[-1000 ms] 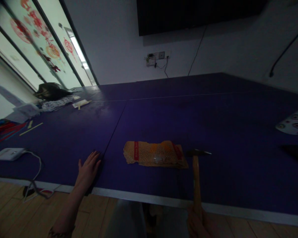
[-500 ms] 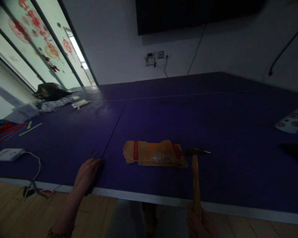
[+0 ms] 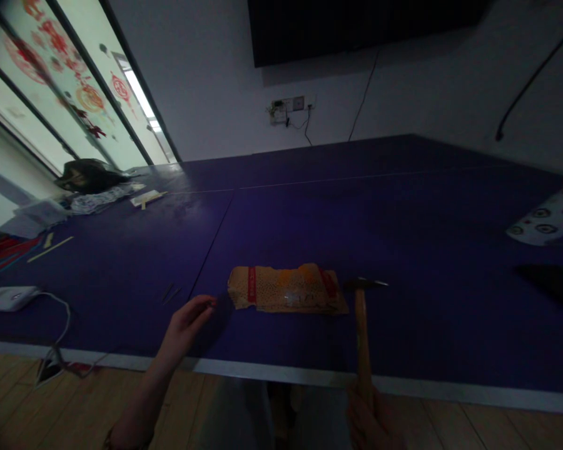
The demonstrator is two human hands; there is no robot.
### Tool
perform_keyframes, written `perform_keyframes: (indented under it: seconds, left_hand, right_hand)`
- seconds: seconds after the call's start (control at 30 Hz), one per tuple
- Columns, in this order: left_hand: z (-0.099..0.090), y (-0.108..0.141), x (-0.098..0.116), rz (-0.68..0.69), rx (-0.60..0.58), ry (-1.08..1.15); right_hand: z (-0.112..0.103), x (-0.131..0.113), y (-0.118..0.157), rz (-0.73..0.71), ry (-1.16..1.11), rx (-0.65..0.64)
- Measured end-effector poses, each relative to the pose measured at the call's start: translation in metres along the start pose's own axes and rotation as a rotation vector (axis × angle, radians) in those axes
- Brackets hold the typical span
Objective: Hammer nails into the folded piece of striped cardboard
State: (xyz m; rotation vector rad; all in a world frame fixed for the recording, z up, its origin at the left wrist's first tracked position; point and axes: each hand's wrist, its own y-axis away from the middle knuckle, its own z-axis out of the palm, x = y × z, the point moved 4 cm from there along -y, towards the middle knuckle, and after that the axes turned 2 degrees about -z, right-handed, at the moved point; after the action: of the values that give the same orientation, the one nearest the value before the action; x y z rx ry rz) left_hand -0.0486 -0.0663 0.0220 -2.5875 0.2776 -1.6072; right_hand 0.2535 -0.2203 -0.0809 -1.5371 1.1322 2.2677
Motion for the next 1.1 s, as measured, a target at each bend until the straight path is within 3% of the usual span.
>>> perform_keyframes:
  seconds: [0.13,0.27,0.4,0.57,0.73,1.1]
  left_hand:
    - [0.039,-0.006,0.011,-0.051,-0.084,0.211]
    - [0.073,-0.021,0.027,-0.044,-0.166,0.238]
    - [0.100,-0.041,0.043,0.002,-0.239,0.311]
    - [0.129,-0.055,0.047,0.088,-0.295,0.164]
    - [0.145,-0.054,0.038,0.128,-0.307,0.091]
    - [0.150,-0.051,0.030,0.223,-0.315,-0.052]
  right_hand:
    - [0.009,-0.008,0.005,-0.051,0.011,-0.057]
    - [0.013,-0.012,0.008,-0.071,0.075,-0.044]
    - [0.015,-0.012,0.007,-0.080,0.083,-0.109]
    - [0.014,-0.009,0.004,-0.060,0.094,-0.136]
    - [0.015,-0.007,0.005,-0.006,0.056,-0.143]
    - [0.013,-0.008,0.007,-0.008,0.064,-0.101]
